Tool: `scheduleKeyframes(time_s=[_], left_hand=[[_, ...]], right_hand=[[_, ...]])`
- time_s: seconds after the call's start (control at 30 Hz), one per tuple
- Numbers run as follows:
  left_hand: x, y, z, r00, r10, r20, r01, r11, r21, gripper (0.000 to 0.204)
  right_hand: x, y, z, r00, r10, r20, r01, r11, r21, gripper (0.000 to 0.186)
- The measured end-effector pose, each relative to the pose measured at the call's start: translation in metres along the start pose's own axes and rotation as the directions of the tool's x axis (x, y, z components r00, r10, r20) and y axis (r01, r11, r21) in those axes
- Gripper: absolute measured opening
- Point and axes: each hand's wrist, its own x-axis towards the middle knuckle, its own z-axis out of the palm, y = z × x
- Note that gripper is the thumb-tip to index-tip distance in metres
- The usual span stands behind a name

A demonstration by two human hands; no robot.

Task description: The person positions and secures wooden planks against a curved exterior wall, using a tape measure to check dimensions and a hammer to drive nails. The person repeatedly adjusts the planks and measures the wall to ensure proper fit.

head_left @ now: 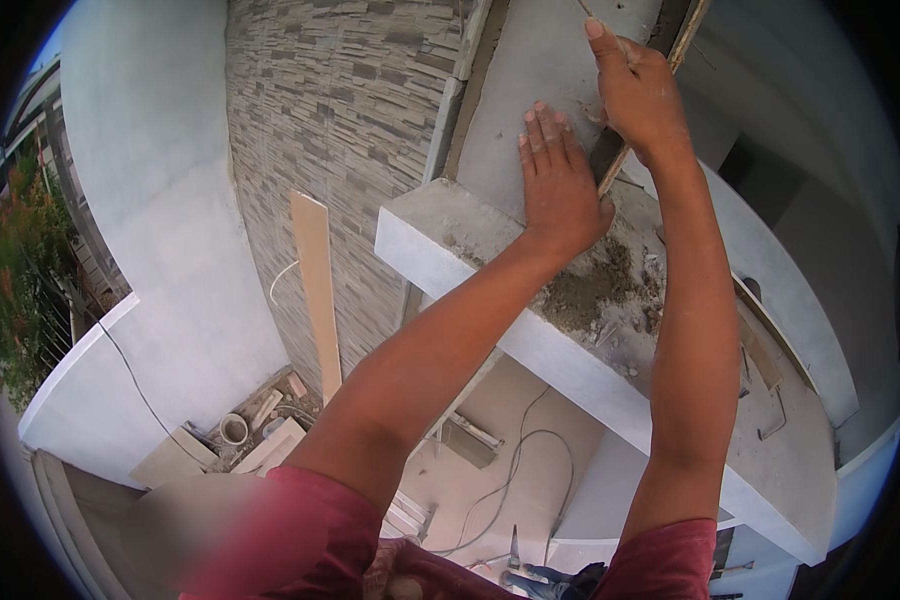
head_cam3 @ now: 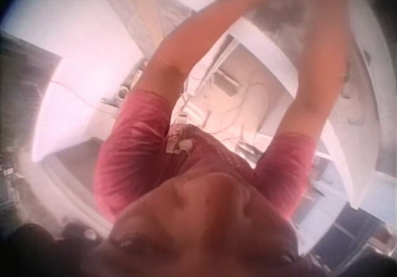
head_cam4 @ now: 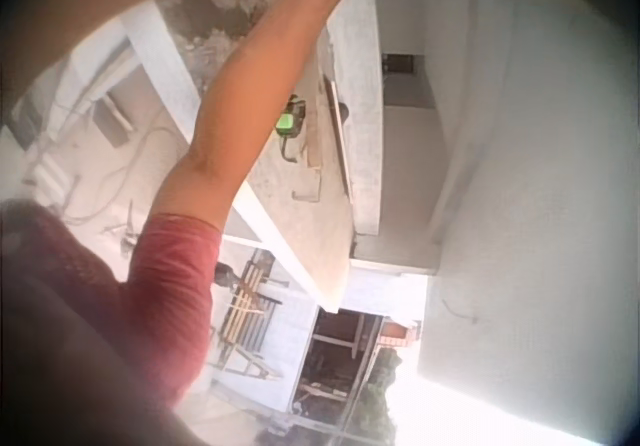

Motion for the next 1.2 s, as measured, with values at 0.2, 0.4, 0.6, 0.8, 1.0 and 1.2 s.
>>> scheduleKeyframes(time_s=[0.2, 0.4, 0.6, 0.8, 1.0, 1.2], left_hand=[[-0.001, -0.001, 0.002, 1.0, 0.015, -0.025, -0.015, 1.0, -0.003, 0.109], [-0.002, -0.003, 0.007, 0.998, 0.044, -0.052, -0.042, 0.998, 0.054, 0.11], [-0.001, -0.005, 0.01, 0.997, 0.047, -0.06, -0.043, 0.997, 0.062, 0.112], [0.0, -0.004, 0.01, 0.999, 0.028, -0.039, -0.026, 0.998, 0.06, 0.111], [0.0, -0.005, 0.009, 0.999, 0.039, -0.032, -0.037, 0.998, 0.048, 0.111], [0.0, -0.005, 0.008, 0.997, 0.057, -0.046, -0.054, 0.997, 0.061, 0.109]], right_hand=[[-0.007, -0.015, -0.009, 0.995, 0.095, 0.027, -0.094, 0.995, -0.043, 0.061], [-0.015, -0.042, -0.025, 0.995, 0.098, 0.0, -0.094, 0.958, -0.272, 0.053], [-0.032, -0.053, -0.035, 0.999, 0.035, -0.01, -0.036, 0.924, -0.38, 0.057], [-0.034, -0.044, -0.053, 0.981, 0.16, 0.108, -0.113, 0.929, -0.351, 0.056], [-0.034, -0.024, -0.058, 0.985, 0.059, 0.164, -0.012, 0.962, -0.274, 0.055], [-0.038, -0.02, -0.063, 0.971, 0.078, 0.225, -0.009, 0.956, -0.292, 0.056]])
